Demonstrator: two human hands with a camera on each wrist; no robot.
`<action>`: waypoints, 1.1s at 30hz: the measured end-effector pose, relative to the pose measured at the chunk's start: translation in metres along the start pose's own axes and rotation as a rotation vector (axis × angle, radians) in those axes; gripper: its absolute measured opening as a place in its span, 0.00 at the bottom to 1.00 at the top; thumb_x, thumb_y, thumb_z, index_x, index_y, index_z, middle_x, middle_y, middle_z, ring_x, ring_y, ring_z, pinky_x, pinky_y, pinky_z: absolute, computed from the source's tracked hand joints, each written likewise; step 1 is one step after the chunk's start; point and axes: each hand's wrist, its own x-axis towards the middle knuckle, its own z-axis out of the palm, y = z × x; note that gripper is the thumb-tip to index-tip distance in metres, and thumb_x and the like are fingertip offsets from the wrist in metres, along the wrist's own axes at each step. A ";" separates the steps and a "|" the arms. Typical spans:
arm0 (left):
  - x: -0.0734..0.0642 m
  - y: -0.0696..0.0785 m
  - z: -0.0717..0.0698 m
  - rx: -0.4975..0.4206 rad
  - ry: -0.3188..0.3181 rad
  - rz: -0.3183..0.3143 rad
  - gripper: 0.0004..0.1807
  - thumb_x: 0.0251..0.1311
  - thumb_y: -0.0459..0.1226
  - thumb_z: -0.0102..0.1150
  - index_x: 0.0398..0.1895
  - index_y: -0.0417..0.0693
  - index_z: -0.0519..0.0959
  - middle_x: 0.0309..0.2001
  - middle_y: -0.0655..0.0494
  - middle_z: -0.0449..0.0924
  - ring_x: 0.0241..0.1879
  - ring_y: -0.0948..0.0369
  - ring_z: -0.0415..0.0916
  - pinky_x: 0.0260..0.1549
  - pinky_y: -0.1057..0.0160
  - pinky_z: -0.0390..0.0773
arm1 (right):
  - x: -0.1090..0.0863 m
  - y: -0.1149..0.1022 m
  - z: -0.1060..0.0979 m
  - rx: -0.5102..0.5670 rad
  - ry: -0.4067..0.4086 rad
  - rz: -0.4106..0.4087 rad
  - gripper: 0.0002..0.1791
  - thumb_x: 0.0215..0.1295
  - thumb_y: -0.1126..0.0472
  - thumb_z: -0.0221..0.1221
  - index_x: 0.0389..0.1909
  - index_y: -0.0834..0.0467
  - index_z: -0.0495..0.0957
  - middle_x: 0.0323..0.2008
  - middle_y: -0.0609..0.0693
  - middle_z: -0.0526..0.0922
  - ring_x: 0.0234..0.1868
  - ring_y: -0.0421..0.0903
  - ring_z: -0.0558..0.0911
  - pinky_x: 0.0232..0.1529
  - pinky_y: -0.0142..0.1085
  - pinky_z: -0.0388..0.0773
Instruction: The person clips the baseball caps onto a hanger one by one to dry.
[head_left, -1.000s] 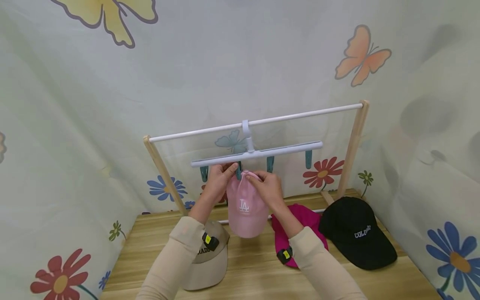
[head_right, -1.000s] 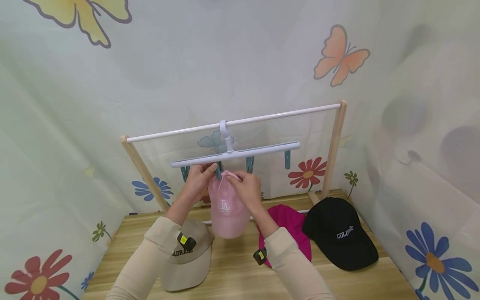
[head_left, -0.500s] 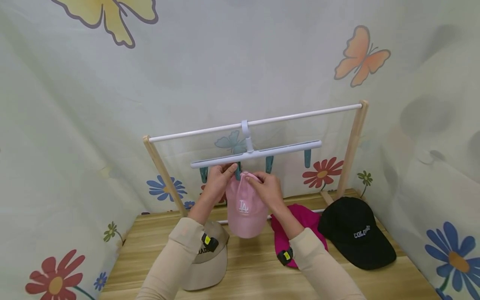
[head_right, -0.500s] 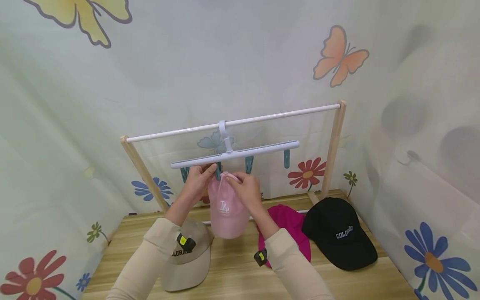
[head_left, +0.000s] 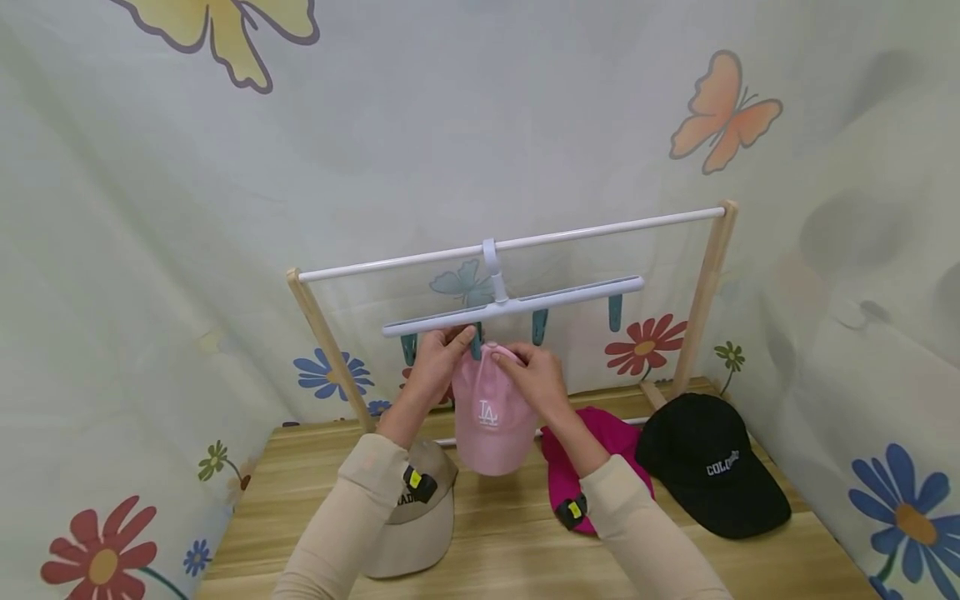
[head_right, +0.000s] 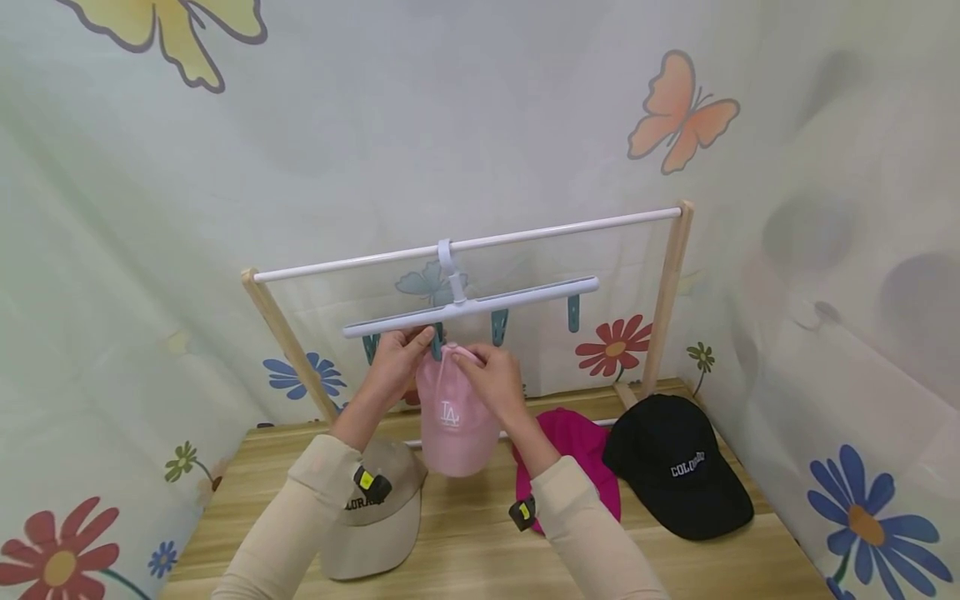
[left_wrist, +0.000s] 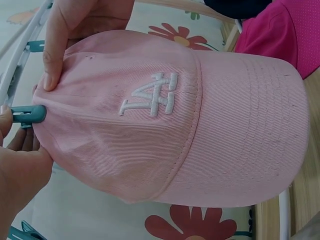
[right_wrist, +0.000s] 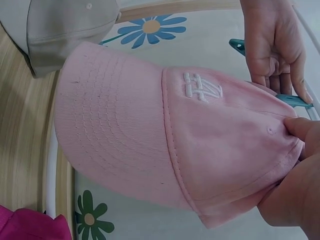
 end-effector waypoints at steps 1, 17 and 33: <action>0.000 0.000 0.000 0.001 0.000 0.002 0.17 0.72 0.32 0.58 0.59 0.31 0.77 0.52 0.45 0.83 0.48 0.63 0.80 0.51 0.68 0.80 | 0.000 0.000 0.000 -0.001 -0.003 -0.001 0.14 0.67 0.55 0.68 0.45 0.62 0.88 0.40 0.54 0.90 0.35 0.43 0.82 0.34 0.28 0.77; -0.005 0.004 0.001 0.017 0.023 -0.008 0.19 0.72 0.33 0.59 0.61 0.31 0.76 0.59 0.37 0.79 0.54 0.59 0.79 0.56 0.64 0.79 | -0.001 0.002 -0.003 -0.014 -0.054 -0.022 0.14 0.68 0.56 0.66 0.48 0.61 0.87 0.43 0.55 0.89 0.42 0.47 0.85 0.43 0.35 0.82; -0.003 0.002 -0.002 0.010 0.047 -0.017 0.20 0.69 0.36 0.63 0.60 0.34 0.77 0.56 0.38 0.81 0.54 0.57 0.81 0.58 0.62 0.78 | -0.005 0.004 -0.009 0.038 -0.091 -0.020 0.15 0.70 0.58 0.64 0.54 0.60 0.85 0.49 0.56 0.88 0.48 0.49 0.86 0.50 0.41 0.84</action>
